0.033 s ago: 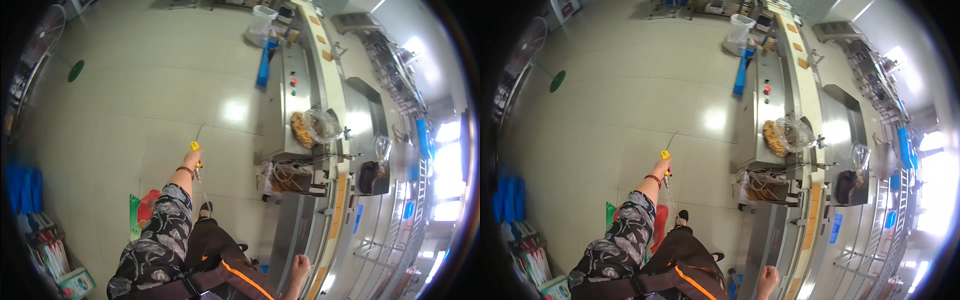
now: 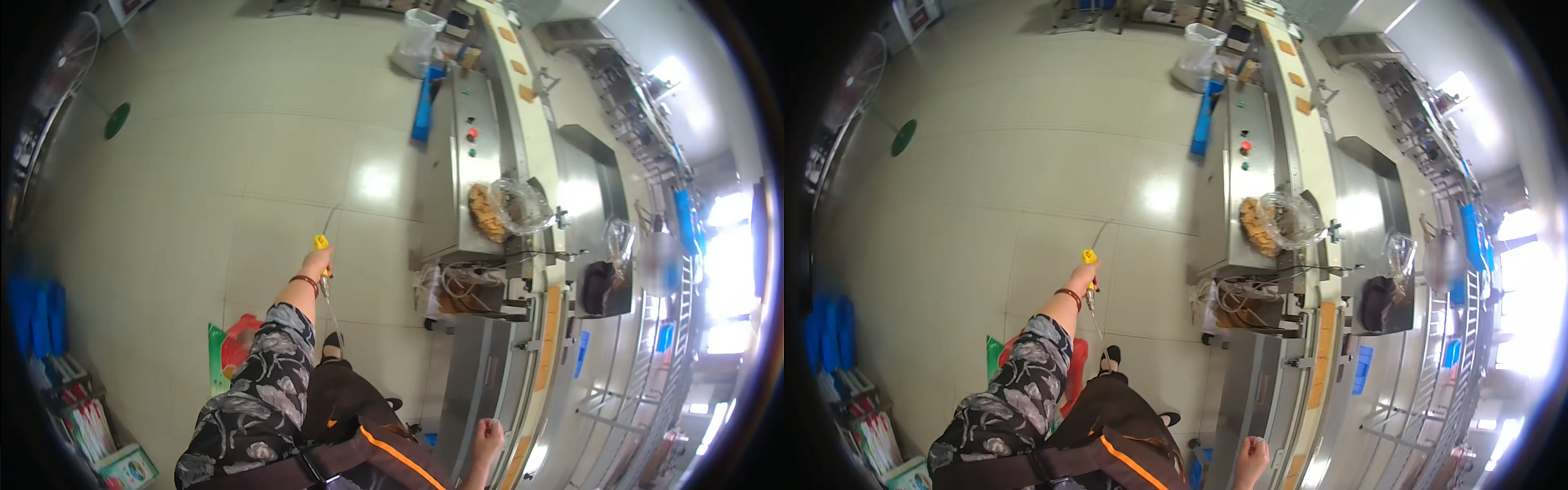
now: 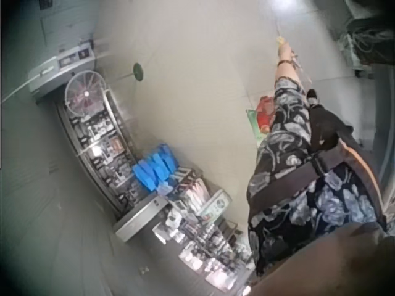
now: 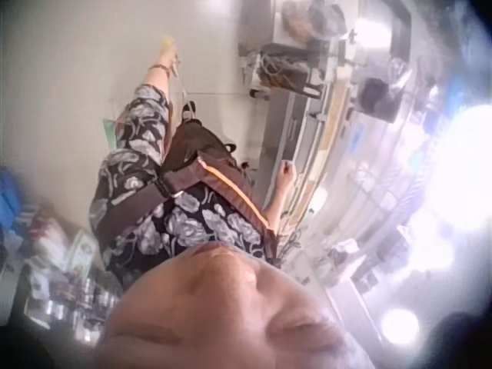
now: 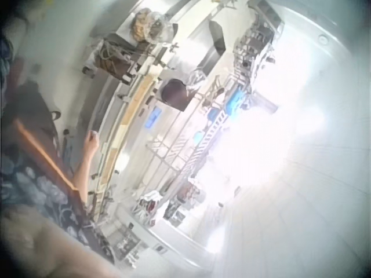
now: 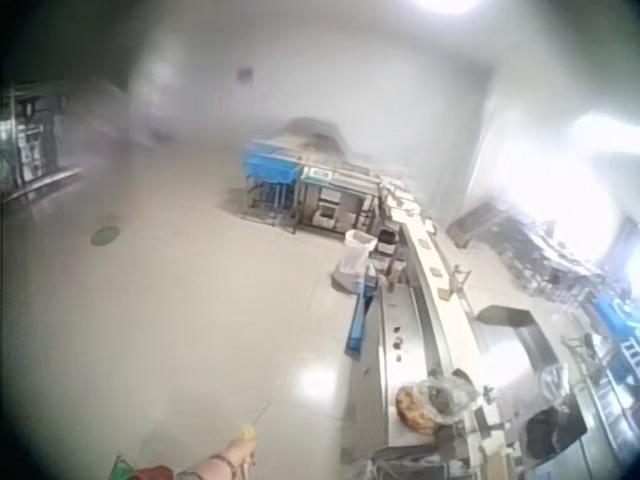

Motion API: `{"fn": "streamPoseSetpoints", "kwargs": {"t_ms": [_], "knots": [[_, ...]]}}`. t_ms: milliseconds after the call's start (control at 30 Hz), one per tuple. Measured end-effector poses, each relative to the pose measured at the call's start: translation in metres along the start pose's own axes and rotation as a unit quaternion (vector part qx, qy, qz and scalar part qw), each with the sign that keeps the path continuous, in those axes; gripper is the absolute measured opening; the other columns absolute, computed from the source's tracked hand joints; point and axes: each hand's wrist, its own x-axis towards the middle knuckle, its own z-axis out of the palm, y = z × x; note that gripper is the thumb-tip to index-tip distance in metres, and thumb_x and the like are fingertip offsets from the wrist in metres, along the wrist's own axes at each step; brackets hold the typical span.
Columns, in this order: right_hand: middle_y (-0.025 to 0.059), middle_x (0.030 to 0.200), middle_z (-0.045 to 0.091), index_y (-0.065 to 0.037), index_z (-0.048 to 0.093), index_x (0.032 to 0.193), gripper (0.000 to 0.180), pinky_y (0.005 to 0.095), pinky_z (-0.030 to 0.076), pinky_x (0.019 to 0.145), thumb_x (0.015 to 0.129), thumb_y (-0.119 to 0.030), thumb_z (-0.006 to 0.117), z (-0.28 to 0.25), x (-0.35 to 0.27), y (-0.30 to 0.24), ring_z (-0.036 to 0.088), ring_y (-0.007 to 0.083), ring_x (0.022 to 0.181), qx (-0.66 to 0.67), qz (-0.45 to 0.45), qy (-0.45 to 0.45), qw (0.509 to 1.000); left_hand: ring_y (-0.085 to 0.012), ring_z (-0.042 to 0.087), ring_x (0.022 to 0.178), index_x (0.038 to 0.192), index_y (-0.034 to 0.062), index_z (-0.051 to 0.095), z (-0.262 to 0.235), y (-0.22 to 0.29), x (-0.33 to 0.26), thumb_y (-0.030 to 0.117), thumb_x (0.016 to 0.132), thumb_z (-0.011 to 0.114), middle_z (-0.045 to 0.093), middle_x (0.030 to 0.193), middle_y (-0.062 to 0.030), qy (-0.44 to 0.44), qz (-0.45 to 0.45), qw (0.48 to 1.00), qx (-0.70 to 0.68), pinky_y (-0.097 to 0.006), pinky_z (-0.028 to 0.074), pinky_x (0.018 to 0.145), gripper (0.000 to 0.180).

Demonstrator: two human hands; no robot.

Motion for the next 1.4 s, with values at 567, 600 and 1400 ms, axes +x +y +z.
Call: {"fn": "streamPoseSetpoints", "kwargs": {"t_ms": [567,600,1400], "knots": [[0.0124,0.072,0.063,-0.002,0.063,0.078,0.011,0.0344,0.050,0.059,0.079,-0.012,0.069,0.028,-0.055,0.009,0.064,0.0253,0.063,0.037,0.123,0.014,0.992,-0.0209,0.062,0.049,0.067,0.0007,0.063,0.172,0.143,-0.055,0.048,0.085,0.057,0.063,0.060,-0.0090,-0.118,0.238,0.876,0.403,-0.035,0.050,0.053,0.051],[0.0125,0.072,0.063,-0.002,0.063,0.079,0.011,0.0347,0.051,0.060,0.079,-0.012,0.069,0.030,-0.055,0.011,0.064,0.0255,0.063,0.038,0.122,0.012,0.992,-0.0222,0.063,0.050,0.068,0.0010,0.063,0.174,0.145,-0.060,0.050,0.085,0.056,0.063,0.060,-0.0091,-0.103,0.253,0.867,0.417,-0.036,0.051,0.055,0.052],[0.0127,0.079,0.066,-0.006,0.064,0.085,0.015,0.0402,0.051,0.065,0.082,-0.021,0.067,-0.003,0.004,0.149,0.065,0.0305,0.073,0.133,0.162,0.062,0.976,-0.0249,0.063,0.053,0.071,-0.0009,0.060,0.261,0.169,-0.230,0.042,0.088,0.061,0.059,0.057,-0.0103,0.025,0.494,0.753,0.433,-0.039,0.046,0.049,0.046]]}}
